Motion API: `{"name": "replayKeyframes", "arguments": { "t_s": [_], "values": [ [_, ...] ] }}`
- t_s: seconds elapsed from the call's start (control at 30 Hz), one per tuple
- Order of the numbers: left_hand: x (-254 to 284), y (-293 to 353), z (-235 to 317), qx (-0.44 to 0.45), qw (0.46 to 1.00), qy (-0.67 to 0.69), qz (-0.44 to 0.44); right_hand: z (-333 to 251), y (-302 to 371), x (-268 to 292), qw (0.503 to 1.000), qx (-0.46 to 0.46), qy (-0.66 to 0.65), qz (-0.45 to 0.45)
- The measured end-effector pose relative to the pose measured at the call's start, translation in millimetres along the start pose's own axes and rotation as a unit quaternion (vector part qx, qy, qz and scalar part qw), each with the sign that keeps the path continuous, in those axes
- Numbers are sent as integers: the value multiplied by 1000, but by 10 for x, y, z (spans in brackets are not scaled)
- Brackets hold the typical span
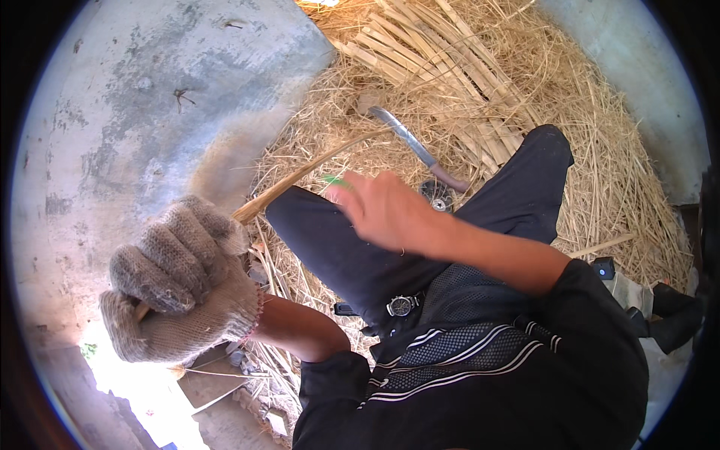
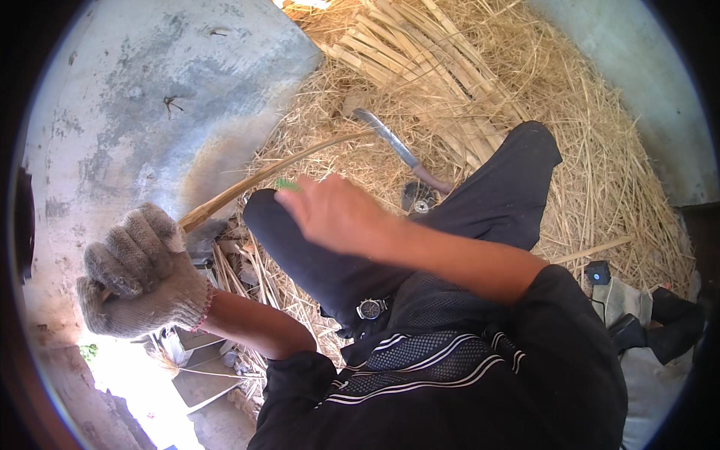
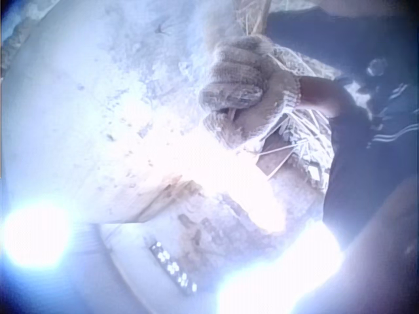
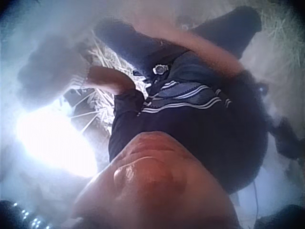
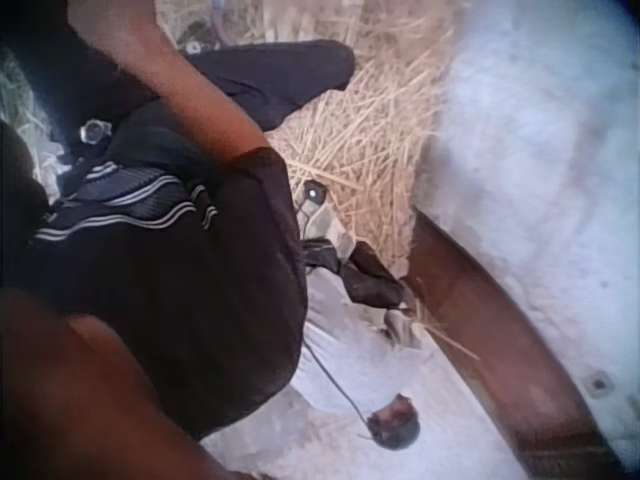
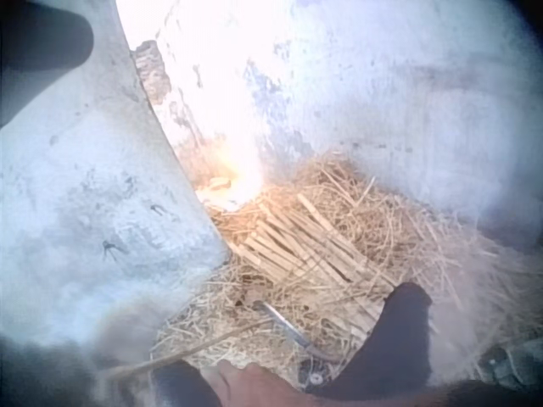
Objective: The person sits on a straw-covered floor and uses a knife to peel the outer layer off a long bamboo stick. They hold the stick with a gloved left hand and scrape downward with the knife in the right hand, repeating the motion along the length of the stick.
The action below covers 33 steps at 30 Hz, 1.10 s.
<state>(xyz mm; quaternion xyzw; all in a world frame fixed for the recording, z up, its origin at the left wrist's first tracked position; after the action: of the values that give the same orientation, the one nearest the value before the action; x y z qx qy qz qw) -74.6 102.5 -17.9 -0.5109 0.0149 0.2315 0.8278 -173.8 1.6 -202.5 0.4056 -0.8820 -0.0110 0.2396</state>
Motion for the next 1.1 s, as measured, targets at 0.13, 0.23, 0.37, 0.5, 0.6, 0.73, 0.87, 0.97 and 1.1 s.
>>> {"name": "replayKeyframes", "arguments": {
  "t_s": [0.13,0.23,0.37,0.5,0.6,0.73,0.87,0.97,1.1],
  "values": [
    [-136,-10,-53,6,995,48,-84,529,-317,-18,998,-26,42,33],
    [-103,62,5,12,998,32,-57,93,34,-19,1000,28,0,14],
    [-39,39,27,-16,1000,0,-8,-57,35,-52,997,64,19,26],
    [-84,19,-55,-6,999,18,-31,646,-395,-54,997,8,46,60],
    [-19,47,5,-9,999,25,-41,196,-98,-61,999,27,0,23],
    [137,12,52,-13,999,49,14,-55,-11,-142,998,47,-6,34],
    [51,-20,-65,-8,998,56,-19,1126,-711,-129,991,-74,106,26],
    [110,-14,-15,-6,999,42,-22,1073,-738,-203,993,-99,58,-14],
    [188,14,68,-12,999,29,9,267,-365,-241,995,88,-32,23]
  ]
}}
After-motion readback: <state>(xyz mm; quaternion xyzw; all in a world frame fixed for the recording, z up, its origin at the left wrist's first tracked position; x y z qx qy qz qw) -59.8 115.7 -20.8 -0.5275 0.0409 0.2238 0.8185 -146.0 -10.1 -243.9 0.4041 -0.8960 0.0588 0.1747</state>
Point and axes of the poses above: each hand's wrist, its own y-axis away from the middle knuckle, its own x-axis out of the back of the hand, z = x × y, the point moved 6 cm from there along -y, towards the middle knuckle, and after that the axes turned 15 degrees about -x, right-handed, at the moved point
